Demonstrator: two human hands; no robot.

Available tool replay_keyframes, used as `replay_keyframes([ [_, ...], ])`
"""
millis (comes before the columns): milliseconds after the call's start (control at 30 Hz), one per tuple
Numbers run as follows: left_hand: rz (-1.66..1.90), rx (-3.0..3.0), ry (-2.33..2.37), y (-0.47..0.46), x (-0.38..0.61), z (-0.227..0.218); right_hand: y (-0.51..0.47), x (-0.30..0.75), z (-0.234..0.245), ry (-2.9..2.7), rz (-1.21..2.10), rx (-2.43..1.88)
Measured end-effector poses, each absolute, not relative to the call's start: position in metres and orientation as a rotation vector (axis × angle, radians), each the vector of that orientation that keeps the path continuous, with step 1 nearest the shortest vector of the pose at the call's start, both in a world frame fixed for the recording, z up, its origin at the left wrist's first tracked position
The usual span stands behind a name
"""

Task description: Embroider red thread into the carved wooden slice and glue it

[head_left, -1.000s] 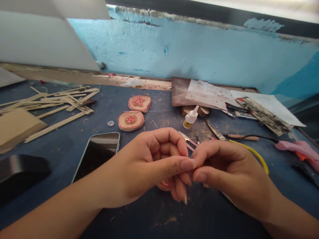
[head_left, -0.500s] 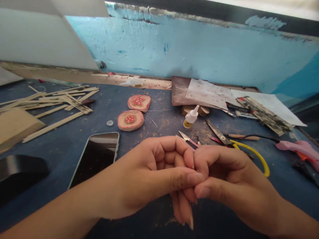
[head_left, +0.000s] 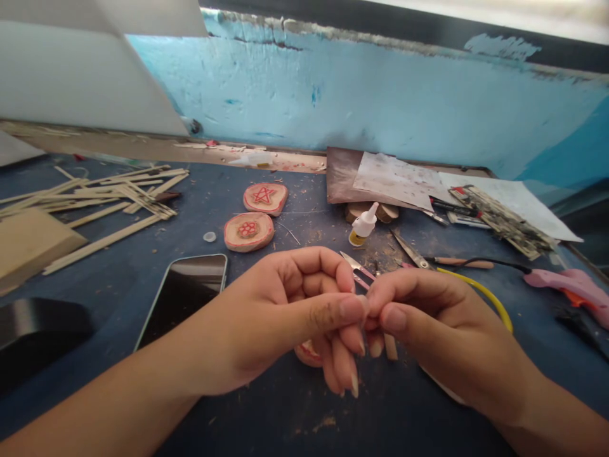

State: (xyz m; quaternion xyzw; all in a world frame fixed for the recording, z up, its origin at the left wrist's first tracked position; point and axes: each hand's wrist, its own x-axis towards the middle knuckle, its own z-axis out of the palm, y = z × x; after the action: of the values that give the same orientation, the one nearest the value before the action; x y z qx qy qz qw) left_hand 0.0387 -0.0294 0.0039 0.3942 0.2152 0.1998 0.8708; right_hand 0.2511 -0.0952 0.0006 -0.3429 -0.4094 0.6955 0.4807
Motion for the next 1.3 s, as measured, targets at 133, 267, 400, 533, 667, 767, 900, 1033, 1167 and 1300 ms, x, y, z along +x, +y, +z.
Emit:
replay_keyframes([
  [133, 0.416, 0.845, 0.5, -0.032, 0.04, 0.007, -0.096, 0.249, 0.002, -0.935, 1.745, -0.816],
  [267, 0.412, 0.874, 0.564, -0.033, 0.041, 0.009, -0.097, 0.245, 0.006, -0.921, 1.74, -0.828],
  [400, 0.404, 0.915, 0.609, -0.035, 0.041, 0.008, -0.097, 0.243, 0.008, -0.888, 1.754, -0.864],
  [533, 0.38, 0.894, 0.565, -0.038, 0.04, 0.01, -0.097, 0.244, 0.01, -0.867, 1.87, -0.8],
  [667, 0.323, 0.801, 0.451, -0.04, 0.04, 0.01, -0.096, 0.247, 0.007, -0.859, 1.957, -0.733],
  [767, 0.32, 0.769, 0.412, -0.038, 0.04, 0.009, -0.093, 0.25, 0.001, -0.82, 1.978, -0.679],
  [900, 0.344, 0.826, 0.475, -0.033, 0.039, 0.009, -0.089, 0.256, -0.004, -0.873, 1.906, -0.723],
  [1033, 0.368, 0.868, 0.531, -0.031, 0.039, 0.012, -0.088, 0.26, -0.004, -0.997, 1.766, -0.89],
  [1167, 0.377, 0.885, 0.563, -0.031, 0.041, 0.012, -0.089, 0.26, 0.0, -1.064, 1.682, -1.027],
  [1300, 0.383, 0.906, 0.599, -0.031, 0.041, 0.012, -0.092, 0.257, 0.006, -1.123, 1.594, -1.055],
])
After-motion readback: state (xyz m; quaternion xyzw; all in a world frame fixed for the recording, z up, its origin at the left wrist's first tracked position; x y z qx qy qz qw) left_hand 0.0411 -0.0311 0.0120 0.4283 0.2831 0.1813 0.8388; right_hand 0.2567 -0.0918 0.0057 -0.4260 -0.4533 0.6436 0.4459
